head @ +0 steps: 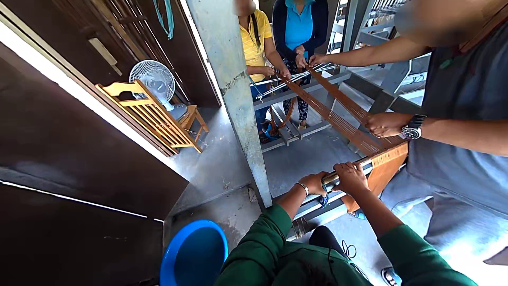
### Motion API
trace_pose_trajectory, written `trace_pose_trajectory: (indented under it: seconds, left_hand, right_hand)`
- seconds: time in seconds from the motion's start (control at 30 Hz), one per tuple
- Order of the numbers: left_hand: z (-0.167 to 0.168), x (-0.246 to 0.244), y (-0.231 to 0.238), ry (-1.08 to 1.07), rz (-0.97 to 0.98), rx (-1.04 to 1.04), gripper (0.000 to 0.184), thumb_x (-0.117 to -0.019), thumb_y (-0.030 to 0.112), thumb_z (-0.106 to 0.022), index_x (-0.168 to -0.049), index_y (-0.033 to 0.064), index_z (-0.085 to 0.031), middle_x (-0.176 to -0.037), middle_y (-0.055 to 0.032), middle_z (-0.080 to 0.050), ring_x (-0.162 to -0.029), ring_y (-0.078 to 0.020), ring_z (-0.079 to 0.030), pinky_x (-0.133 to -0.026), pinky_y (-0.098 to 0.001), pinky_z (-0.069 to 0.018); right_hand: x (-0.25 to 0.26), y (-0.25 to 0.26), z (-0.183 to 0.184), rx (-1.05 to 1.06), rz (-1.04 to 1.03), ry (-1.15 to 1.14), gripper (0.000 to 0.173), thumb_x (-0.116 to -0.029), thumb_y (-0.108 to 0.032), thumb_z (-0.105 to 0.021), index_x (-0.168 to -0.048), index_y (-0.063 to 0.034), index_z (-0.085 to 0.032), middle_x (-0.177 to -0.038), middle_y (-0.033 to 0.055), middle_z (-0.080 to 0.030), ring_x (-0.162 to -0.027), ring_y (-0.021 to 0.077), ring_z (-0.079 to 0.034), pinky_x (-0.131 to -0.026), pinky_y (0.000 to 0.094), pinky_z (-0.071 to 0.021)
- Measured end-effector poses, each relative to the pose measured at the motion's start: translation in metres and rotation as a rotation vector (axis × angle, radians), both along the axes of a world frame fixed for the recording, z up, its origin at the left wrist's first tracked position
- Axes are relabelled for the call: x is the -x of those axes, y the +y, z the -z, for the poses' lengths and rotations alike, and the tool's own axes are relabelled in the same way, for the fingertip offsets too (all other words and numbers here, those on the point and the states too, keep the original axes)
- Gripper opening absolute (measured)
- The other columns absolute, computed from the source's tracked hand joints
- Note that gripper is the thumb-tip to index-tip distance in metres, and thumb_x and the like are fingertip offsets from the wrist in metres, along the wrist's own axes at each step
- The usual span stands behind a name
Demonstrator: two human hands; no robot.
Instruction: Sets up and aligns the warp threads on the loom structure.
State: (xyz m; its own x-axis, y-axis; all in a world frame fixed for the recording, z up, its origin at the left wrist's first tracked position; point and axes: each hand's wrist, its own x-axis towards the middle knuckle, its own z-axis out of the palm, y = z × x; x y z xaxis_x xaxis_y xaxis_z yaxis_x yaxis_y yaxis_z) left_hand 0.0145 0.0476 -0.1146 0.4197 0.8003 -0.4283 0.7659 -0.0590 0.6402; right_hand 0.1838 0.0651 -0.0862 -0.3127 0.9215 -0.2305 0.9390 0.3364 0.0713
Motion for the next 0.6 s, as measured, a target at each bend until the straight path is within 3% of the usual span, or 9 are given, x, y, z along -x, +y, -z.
trace_pose_trajectory:
  seconds: [0.2,0.3,0.33,0.37,0.4,0.47,0.5,0.53,0.6]
  left_hand:
    - [-0.003,0.004,0.000,-0.039,-0.008,-0.018,0.096,-0.0790,0.017,-0.087,-0.160,0.0177,-0.035,-0.138,-0.0256,-0.062,-0.127,-0.0442,-0.060,-0.106,-0.0661,-0.0470]
    - [0.004,0.002,0.002,-0.019,-0.002,-0.006,0.097,-0.0788,0.023,-0.086,-0.160,0.0191,-0.034,-0.137,-0.0229,-0.063,-0.128,-0.0401,-0.061,-0.108,-0.0622,-0.0473]
    - [0.006,0.001,0.004,-0.017,-0.001,-0.006,0.096,-0.0792,0.023,-0.086,-0.160,0.0193,-0.035,-0.136,-0.0225,-0.064,-0.127,-0.0390,-0.061,-0.108,-0.0611,-0.0472]
    - [0.007,0.001,0.005,-0.024,-0.006,-0.005,0.095,-0.0793,0.022,-0.086,-0.160,0.0201,-0.036,-0.135,-0.0224,-0.064,-0.126,-0.0385,-0.062,-0.108,-0.0605,-0.0475]
    - [0.010,0.001,0.005,-0.030,-0.013,-0.004,0.095,-0.0790,0.021,-0.086,-0.160,0.0213,-0.036,-0.134,-0.0221,-0.065,-0.125,-0.0377,-0.063,-0.107,-0.0598,-0.0483]
    - [0.015,0.003,0.007,-0.039,-0.019,-0.002,0.095,-0.0785,0.021,-0.086,-0.159,0.0219,-0.036,-0.132,-0.0221,-0.066,-0.122,-0.0370,-0.064,-0.106,-0.0595,-0.0494]
    - [0.017,0.003,0.008,-0.046,-0.020,0.000,0.095,-0.0781,0.021,-0.087,-0.159,0.0214,-0.037,-0.131,-0.0218,-0.066,-0.122,-0.0365,-0.064,-0.105,-0.0591,-0.0500]
    - [0.018,0.002,0.007,-0.053,-0.021,0.001,0.094,-0.0778,0.020,-0.087,-0.158,0.0209,-0.037,-0.131,-0.0217,-0.066,-0.121,-0.0361,-0.065,-0.105,-0.0589,-0.0505]
    - [0.020,0.002,0.008,-0.069,-0.025,-0.004,0.093,-0.0778,0.018,-0.087,-0.157,0.0186,-0.038,-0.129,-0.0229,-0.066,-0.120,-0.0364,-0.065,-0.104,-0.0583,-0.0507]
  right_hand:
    - [0.009,-0.006,-0.023,0.072,0.022,0.073,0.080,-0.0713,-0.034,-0.092,-0.138,-0.0054,-0.058,-0.139,0.0182,-0.061,-0.138,0.0381,-0.050,-0.122,0.0605,-0.0228]
    - [0.001,-0.014,-0.014,-0.025,0.036,0.167,0.073,-0.0679,-0.034,-0.093,-0.129,-0.0058,-0.065,-0.131,0.0180,-0.066,-0.129,0.0378,-0.057,-0.119,0.0583,-0.0292]
    - [0.003,-0.022,-0.029,-0.006,0.046,0.177,0.069,-0.0704,-0.030,-0.091,-0.128,-0.0030,-0.065,-0.131,0.0196,-0.066,-0.129,0.0384,-0.056,-0.118,0.0576,-0.0296]
    - [0.016,-0.027,-0.069,0.229,0.089,0.023,0.069,-0.0872,-0.029,-0.082,-0.144,-0.0033,-0.052,-0.149,0.0173,-0.054,-0.144,0.0351,-0.044,-0.123,0.0542,-0.0234]
    - [0.023,-0.029,-0.088,0.313,0.099,-0.030,0.069,-0.0906,-0.025,-0.079,-0.147,-0.0018,-0.048,-0.152,0.0173,-0.050,-0.147,0.0343,-0.040,-0.123,0.0528,-0.0228]
    - [0.015,-0.025,-0.064,0.173,0.062,0.059,0.068,-0.0835,-0.026,-0.086,-0.139,-0.0009,-0.056,-0.143,0.0183,-0.057,-0.141,0.0365,-0.046,-0.122,0.0550,-0.0251]
    - [0.003,-0.018,-0.018,-0.102,0.017,0.267,0.069,-0.0615,-0.023,-0.097,-0.119,0.0019,-0.068,-0.121,0.0223,-0.068,-0.124,0.0419,-0.059,-0.117,0.0603,-0.0316]
    - [0.000,-0.012,0.002,-0.170,0.006,0.265,0.072,-0.0555,-0.027,-0.099,-0.115,-0.0003,-0.069,-0.117,0.0201,-0.070,-0.120,0.0408,-0.060,-0.115,0.0609,-0.0333]
    - [0.003,-0.007,-0.002,-0.069,0.022,0.116,0.074,-0.0641,-0.032,-0.097,-0.125,-0.0036,-0.066,-0.126,0.0153,-0.067,-0.128,0.0366,-0.056,-0.117,0.0587,-0.0323]
